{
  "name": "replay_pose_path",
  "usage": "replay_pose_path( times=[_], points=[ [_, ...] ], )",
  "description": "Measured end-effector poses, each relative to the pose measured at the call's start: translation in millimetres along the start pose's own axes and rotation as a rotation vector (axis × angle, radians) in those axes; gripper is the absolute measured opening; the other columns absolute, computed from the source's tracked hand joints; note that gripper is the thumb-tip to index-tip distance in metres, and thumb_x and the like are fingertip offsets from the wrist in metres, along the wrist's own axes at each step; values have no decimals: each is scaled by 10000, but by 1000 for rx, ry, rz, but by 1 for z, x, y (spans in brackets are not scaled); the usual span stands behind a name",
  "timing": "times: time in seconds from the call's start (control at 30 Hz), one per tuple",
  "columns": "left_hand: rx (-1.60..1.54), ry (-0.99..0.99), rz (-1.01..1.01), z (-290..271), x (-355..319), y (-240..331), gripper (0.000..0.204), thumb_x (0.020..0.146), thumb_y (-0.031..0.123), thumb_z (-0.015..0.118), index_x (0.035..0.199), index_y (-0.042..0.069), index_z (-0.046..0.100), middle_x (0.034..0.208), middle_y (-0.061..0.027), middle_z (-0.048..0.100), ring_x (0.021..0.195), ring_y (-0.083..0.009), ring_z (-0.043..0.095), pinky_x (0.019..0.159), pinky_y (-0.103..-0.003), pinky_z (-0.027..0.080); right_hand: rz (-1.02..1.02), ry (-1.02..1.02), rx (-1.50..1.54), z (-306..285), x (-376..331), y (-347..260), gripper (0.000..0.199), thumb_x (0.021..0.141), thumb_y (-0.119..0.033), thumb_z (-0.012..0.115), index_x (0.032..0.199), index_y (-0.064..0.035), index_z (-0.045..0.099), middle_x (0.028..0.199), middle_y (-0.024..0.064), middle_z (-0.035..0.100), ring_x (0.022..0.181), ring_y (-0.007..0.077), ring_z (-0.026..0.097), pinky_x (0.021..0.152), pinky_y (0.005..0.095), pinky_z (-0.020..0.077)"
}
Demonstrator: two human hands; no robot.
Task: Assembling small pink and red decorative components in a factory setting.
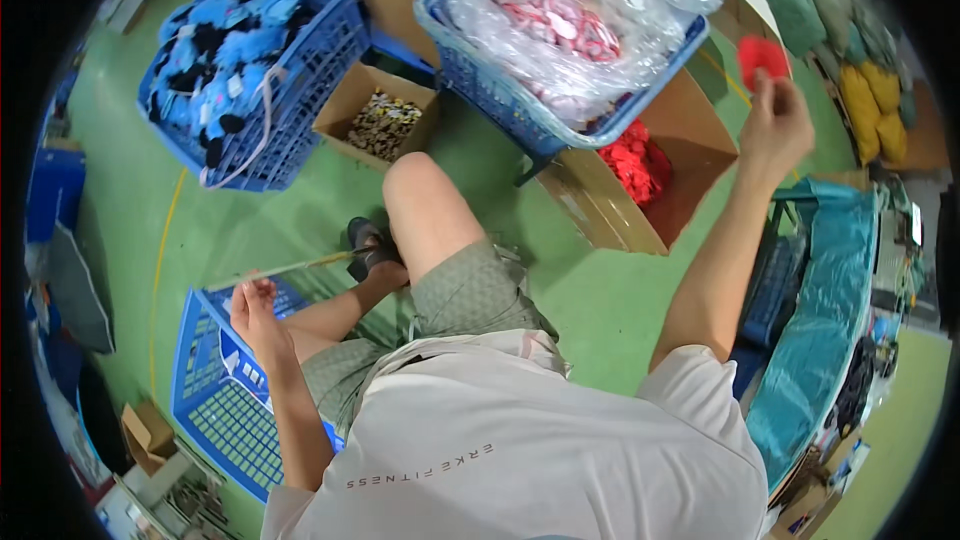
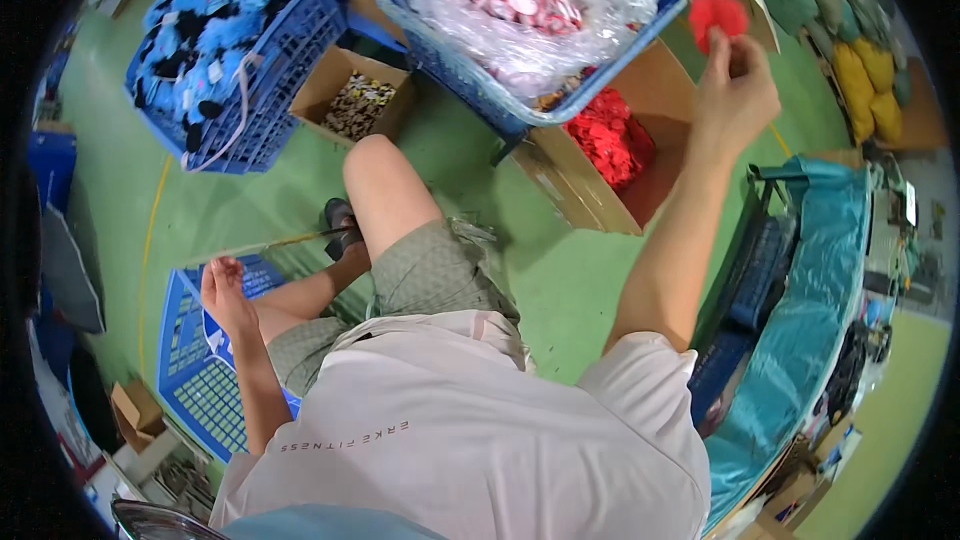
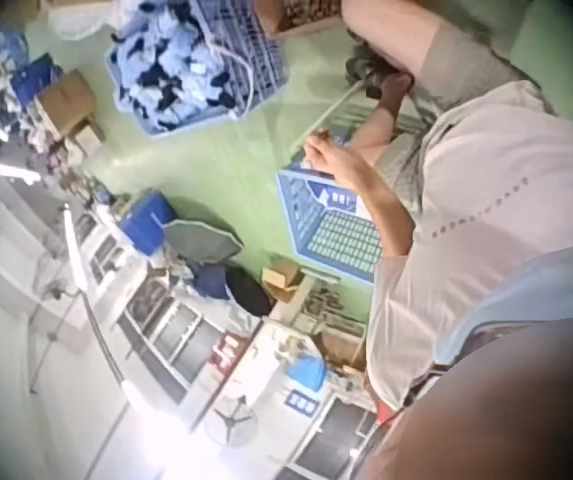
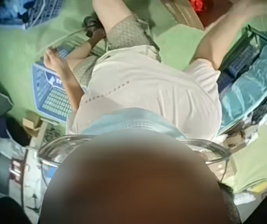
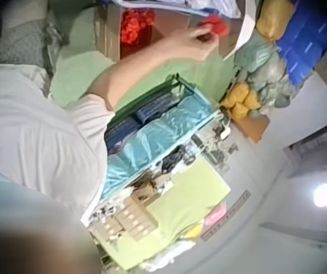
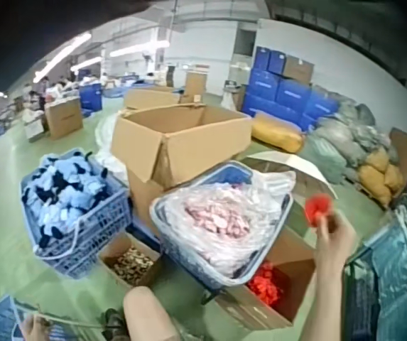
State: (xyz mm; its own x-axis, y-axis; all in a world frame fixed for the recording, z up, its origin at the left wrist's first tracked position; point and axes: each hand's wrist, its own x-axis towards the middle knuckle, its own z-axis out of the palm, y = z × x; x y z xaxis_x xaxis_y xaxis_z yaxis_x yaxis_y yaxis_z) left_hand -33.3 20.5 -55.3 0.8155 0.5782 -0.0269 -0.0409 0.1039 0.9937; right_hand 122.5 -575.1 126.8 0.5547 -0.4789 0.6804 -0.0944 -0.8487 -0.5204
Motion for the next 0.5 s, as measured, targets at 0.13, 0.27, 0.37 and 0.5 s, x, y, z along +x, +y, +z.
replay_pose_path(
  times=[0.13,0.27,0.37,0.5],
  points=[
    [56,-76,-119,24,6,-21,269,1034,196,578,1136,-41,657,883,-63,658,770,-124,585,738,-223,482,139,77,-64,-31,13,50,271,893,-242,726,1027,-6,736,829,62,727,686,146,620,647,266,501],
    [91,-105,-111,49,12,-6,245,1030,185,586,1115,-31,666,864,-60,654,740,-110,579,684,-206,464,11,-106,394,40,3,20,241,888,-220,693,1016,-24,753,845,60,745,688,152,623,653,275,506],
    [92,-146,-90,72,17,1,230,1023,174,594,1103,-30,667,849,-60,651,737,-113,582,692,-205,469,-122,-492,319,100,15,-13,252,898,-221,668,1051,-37,751,846,39,731,712,137,622,641,265,487],
    [136,-137,-69,75,14,7,213,1016,161,603,1087,-28,669,832,-60,647,734,-116,585,700,-202,472,-305,-817,115,251,-5,-5,246,825,-217,634,992,-86,758,903,106,756,799,347,681,751,429,543]
  ],
)
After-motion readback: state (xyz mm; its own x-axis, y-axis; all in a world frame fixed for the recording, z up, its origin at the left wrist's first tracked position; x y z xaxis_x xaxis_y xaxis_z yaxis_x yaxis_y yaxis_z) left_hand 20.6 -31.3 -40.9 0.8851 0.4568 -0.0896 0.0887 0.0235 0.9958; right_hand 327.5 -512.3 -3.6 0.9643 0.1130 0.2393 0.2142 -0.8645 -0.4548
